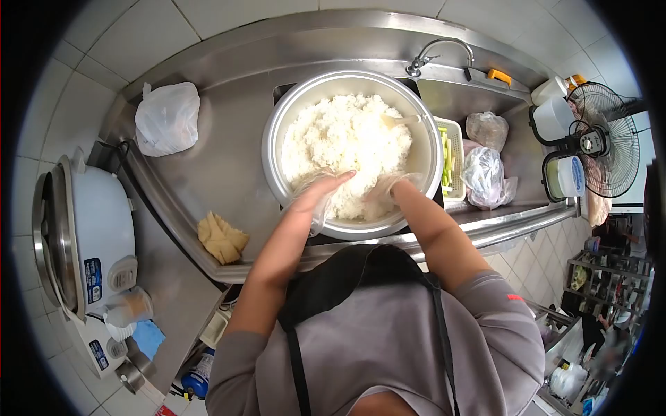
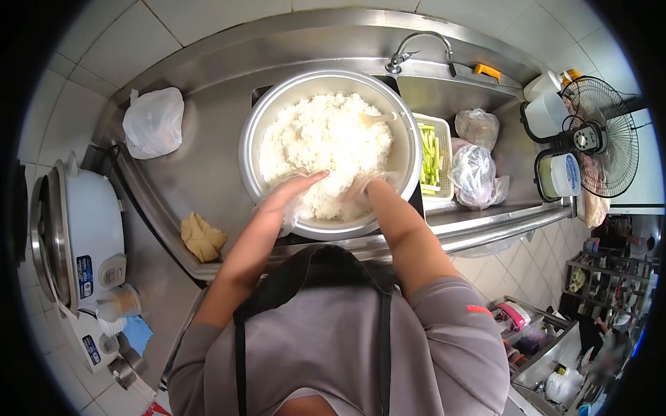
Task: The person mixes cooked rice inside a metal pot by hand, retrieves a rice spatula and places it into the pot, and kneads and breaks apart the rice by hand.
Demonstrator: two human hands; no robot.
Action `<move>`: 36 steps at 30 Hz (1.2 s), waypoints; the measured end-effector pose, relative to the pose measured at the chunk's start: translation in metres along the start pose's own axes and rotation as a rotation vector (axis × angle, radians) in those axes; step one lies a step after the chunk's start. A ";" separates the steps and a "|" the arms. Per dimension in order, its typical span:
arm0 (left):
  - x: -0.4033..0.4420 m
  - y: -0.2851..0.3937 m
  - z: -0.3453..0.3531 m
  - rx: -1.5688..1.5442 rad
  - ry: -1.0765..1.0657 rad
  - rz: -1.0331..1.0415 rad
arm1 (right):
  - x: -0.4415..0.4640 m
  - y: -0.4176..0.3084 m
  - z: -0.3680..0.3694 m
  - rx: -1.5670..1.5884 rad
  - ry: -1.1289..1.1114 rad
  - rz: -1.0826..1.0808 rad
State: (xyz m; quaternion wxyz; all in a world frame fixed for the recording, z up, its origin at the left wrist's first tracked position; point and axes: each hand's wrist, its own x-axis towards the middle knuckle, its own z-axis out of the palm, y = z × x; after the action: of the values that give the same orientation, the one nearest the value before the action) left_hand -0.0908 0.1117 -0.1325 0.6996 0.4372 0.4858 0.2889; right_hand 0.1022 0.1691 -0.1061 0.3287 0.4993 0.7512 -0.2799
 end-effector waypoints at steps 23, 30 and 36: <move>0.021 0.030 0.016 -0.632 0.134 -0.105 | -0.031 -0.022 -0.032 0.670 0.607 -0.515; 0.022 0.049 0.022 -0.652 0.201 0.113 | -0.026 -0.019 -0.044 0.746 0.698 -0.516; 0.032 0.066 0.035 -0.765 0.316 0.225 | -0.010 -0.020 -0.047 0.688 1.029 -0.764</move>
State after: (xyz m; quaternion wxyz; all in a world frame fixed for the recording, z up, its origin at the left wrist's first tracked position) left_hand -0.0451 0.1564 -0.0821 0.6926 0.1470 0.3940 0.5861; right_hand 0.0768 0.1916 -0.0666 -0.3624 0.3458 0.8021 -0.3253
